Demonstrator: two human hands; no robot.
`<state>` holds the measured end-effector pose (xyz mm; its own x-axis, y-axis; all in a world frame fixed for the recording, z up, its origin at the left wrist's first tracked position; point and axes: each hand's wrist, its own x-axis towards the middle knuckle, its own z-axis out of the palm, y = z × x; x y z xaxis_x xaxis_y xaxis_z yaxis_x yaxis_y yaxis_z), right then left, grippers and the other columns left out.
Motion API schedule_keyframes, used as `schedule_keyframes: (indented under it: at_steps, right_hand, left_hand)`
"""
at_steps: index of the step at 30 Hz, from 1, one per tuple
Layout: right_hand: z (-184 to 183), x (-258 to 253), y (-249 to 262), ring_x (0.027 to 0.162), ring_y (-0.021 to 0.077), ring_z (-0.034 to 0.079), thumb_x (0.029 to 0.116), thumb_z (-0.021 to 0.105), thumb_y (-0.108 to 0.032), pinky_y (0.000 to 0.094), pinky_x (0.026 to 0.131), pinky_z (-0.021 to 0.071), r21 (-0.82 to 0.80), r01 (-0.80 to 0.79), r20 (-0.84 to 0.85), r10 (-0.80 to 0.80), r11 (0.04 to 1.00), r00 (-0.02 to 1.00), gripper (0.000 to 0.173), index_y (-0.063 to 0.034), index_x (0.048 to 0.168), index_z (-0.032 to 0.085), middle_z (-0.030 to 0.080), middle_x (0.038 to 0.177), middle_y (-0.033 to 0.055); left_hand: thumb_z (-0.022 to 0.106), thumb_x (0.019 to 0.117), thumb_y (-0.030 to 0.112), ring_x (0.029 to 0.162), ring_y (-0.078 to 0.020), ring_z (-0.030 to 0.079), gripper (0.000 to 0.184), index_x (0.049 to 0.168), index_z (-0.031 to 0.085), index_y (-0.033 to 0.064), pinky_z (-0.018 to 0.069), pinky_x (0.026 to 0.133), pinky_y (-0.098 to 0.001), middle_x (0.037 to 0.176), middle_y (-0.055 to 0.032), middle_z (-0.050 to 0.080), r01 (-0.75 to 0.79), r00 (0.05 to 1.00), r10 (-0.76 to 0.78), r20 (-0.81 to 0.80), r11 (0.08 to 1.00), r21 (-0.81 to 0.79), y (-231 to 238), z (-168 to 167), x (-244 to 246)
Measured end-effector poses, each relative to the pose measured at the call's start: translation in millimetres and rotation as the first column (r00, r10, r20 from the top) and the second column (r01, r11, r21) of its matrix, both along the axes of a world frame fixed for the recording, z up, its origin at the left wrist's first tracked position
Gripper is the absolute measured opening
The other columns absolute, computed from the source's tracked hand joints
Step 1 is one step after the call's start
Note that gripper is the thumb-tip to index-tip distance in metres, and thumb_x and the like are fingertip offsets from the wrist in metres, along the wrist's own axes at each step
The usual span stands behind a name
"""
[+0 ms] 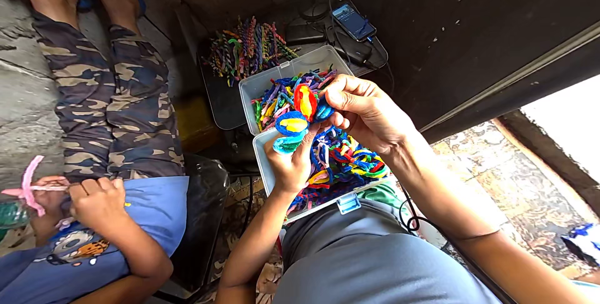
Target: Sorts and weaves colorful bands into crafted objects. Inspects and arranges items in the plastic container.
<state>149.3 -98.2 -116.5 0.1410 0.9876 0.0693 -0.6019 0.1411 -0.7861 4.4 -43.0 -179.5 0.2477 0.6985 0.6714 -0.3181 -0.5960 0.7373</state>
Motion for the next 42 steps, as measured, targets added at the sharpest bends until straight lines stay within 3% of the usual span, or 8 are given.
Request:
schedule_keyframes:
  at_steps: [13, 18, 29, 32, 34, 36, 39, 42]
  right_hand:
    - [5, -6, 0, 0.055, -0.0019, 0.051, 0.1057, 0.044, -0.007, 0.0119, 0.054, 0.0440, -0.096, 0.013, 0.017, -0.012, 0.995, 1.000, 0.035, -0.0122, 0.075, 0.062, 0.058, 0.065, -0.0050]
    - [9, -8, 3, 0.059, -0.0002, 0.055, 0.1044, 0.049, -0.009, 0.0140, 0.056, 0.0483, -0.061, 0.091, 0.141, -0.082, 0.994, 0.987, 0.024, -0.0115, 0.089, 0.067, 0.064, 0.074, -0.0035]
    - [5, -10, -6, 0.071, 0.0002, 0.063, 0.0996, 0.055, -0.007, 0.0171, 0.066, 0.0537, 0.164, 0.131, 0.263, -0.171, 0.978, 0.950, 0.012, -0.0126, 0.107, 0.062, 0.068, 0.088, -0.0074]
    - [-12, 11, -11, 0.080, 0.0026, 0.066, 0.0996, 0.058, -0.016, 0.0204, 0.069, 0.0560, 0.158, 0.160, 0.562, -0.221, 0.975, 0.797, 0.017, -0.0083, 0.115, 0.061, 0.068, 0.096, -0.0054]
    - [-23, 32, -21, 0.086, 0.0100, 0.069, 0.0980, 0.063, -0.024, 0.0292, 0.075, 0.0583, 0.135, 0.146, 0.850, -0.190, 0.980, 0.491, 0.027, -0.0033, 0.115, 0.066, 0.070, 0.099, 0.0024]
    - [-26, 50, -37, 0.098, 0.0375, 0.070, 0.0958, 0.070, -0.024, 0.0580, 0.085, 0.0554, -0.050, 0.084, 0.992, 0.040, 0.995, 0.118, 0.035, 0.0042, 0.117, 0.069, 0.072, 0.105, 0.0220]
    - [-24, 52, -53, 0.115, 0.0523, 0.061, 0.0943, 0.074, -0.035, 0.0703, 0.092, 0.0458, -0.515, 0.135, 0.807, 0.532, 0.847, -0.257, 0.050, 0.0041, 0.125, 0.066, 0.067, 0.117, 0.0315]
    - [-32, 44, -63, 0.111, 0.0502, 0.064, 0.0925, 0.076, -0.031, 0.0660, 0.090, 0.0482, -0.586, 0.175, 0.716, 0.607, 0.791, -0.345, 0.049, 0.0036, 0.125, 0.065, 0.069, 0.112, 0.0300]
  left_hand:
    - [0.069, 0.0963, 0.008, 0.092, -0.0068, 0.074, 0.007, 0.102, 0.070, 0.0118, 0.0640, 0.083, -0.0306, 0.098, 0.0072, 0.075, -0.062, 0.998, 0.062, -0.018, 0.998, 0.021, 9, -7, 0]
    - [0.072, 0.0936, 0.011, 0.089, 0.0031, 0.070, 0.002, 0.094, 0.073, 0.0126, 0.0600, 0.082, -0.0209, 0.091, 0.0111, 0.075, -0.196, 0.981, 0.194, 0.024, 0.975, 0.108, 12, -12, 4]
    - [0.067, 0.0975, 0.013, 0.103, 0.0058, 0.067, 0.008, 0.103, 0.073, 0.0142, 0.0552, 0.093, -0.0173, 0.109, 0.0121, 0.075, -0.225, 0.971, 0.192, 0.142, 0.934, 0.276, 10, -3, 6]
    - [0.069, 0.0954, 0.013, 0.097, 0.0066, 0.068, 0.005, 0.097, 0.074, 0.0119, 0.0566, 0.089, -0.0170, 0.102, 0.0117, 0.076, -0.284, 0.955, 0.254, 0.156, 0.935, 0.214, 14, -8, 6]
    - [0.070, 0.0942, 0.013, 0.093, 0.0054, 0.070, 0.006, 0.093, 0.075, 0.0095, 0.0583, 0.086, -0.0183, 0.096, 0.0096, 0.076, -0.295, 0.951, 0.268, 0.156, 0.939, 0.180, 15, -9, 7]
    - [0.070, 0.0942, 0.012, 0.093, 0.0054, 0.070, 0.005, 0.093, 0.075, 0.0097, 0.0585, 0.085, -0.0186, 0.097, 0.0097, 0.076, -0.279, 0.955, 0.254, 0.155, 0.945, 0.169, 14, -8, 9]
    - [0.069, 0.0947, 0.011, 0.096, 0.0046, 0.070, 0.006, 0.095, 0.075, 0.0105, 0.0589, 0.086, -0.0193, 0.103, 0.0099, 0.076, -0.251, 0.962, 0.226, 0.151, 0.953, 0.168, 13, -8, 10]
    - [0.069, 0.0923, 0.006, 0.099, 0.0034, 0.069, 0.006, 0.093, 0.073, 0.0019, 0.0569, 0.090, -0.0181, 0.104, 0.0039, 0.076, -0.260, 0.962, 0.239, 0.135, 0.951, 0.170, 13, -7, 10]
